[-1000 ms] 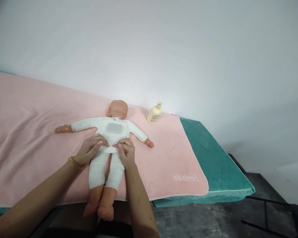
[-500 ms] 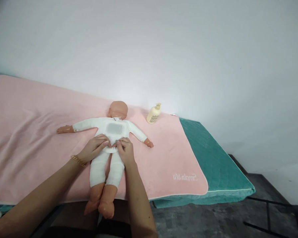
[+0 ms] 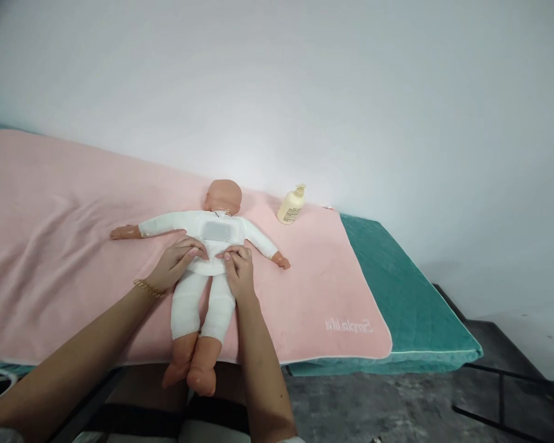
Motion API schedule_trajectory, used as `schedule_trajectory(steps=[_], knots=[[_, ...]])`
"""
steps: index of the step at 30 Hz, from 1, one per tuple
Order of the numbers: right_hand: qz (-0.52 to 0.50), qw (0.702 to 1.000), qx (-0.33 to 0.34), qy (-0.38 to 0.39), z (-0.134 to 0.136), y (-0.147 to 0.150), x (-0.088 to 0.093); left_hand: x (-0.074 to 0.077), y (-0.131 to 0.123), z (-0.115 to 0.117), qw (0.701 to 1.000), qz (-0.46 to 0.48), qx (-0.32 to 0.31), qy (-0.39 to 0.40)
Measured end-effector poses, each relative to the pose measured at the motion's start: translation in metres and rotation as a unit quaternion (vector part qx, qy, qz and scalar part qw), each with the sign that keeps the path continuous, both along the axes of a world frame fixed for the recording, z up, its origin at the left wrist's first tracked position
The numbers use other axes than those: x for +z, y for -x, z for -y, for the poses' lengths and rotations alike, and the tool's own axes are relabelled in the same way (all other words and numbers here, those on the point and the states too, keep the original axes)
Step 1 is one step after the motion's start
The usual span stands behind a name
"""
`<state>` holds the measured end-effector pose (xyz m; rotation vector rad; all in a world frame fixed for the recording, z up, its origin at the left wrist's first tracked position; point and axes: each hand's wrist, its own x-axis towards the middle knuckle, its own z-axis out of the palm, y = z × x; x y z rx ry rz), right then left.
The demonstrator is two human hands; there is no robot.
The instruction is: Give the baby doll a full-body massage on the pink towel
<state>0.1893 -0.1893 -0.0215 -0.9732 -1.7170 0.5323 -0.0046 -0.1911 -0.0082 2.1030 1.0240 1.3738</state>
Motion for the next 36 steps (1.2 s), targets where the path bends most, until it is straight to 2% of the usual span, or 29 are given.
schedule_trajectory(steps=[8, 12, 17, 26, 36], knots=[[0.015, 0.998, 0.009, 0.053, -0.0058, 0.0007, -0.0022, -0.0017, -0.0009, -0.0053, 0.999, -0.039, -0.002, 0.024], [0.005, 1.0, 0.002, 0.031, -0.0031, 0.0005, -0.0018, -0.0013, -0.001, -0.0033, 1.0, -0.019, 0.003, 0.022], [0.016, 1.0, -0.012, -0.009, 0.0007, -0.0005, -0.0012, -0.002, -0.0001, -0.0031, 0.999, -0.007, 0.043, 0.01], [0.031, 0.999, -0.013, 0.026, -0.0076, 0.0011, -0.0029, -0.002, -0.0025, -0.0086, 0.997, -0.055, 0.038, 0.031], [0.014, 1.0, -0.004, 0.027, -0.0061, -0.0005, -0.0033, -0.0013, -0.0013, -0.0068, 0.999, -0.031, 0.036, 0.012]])
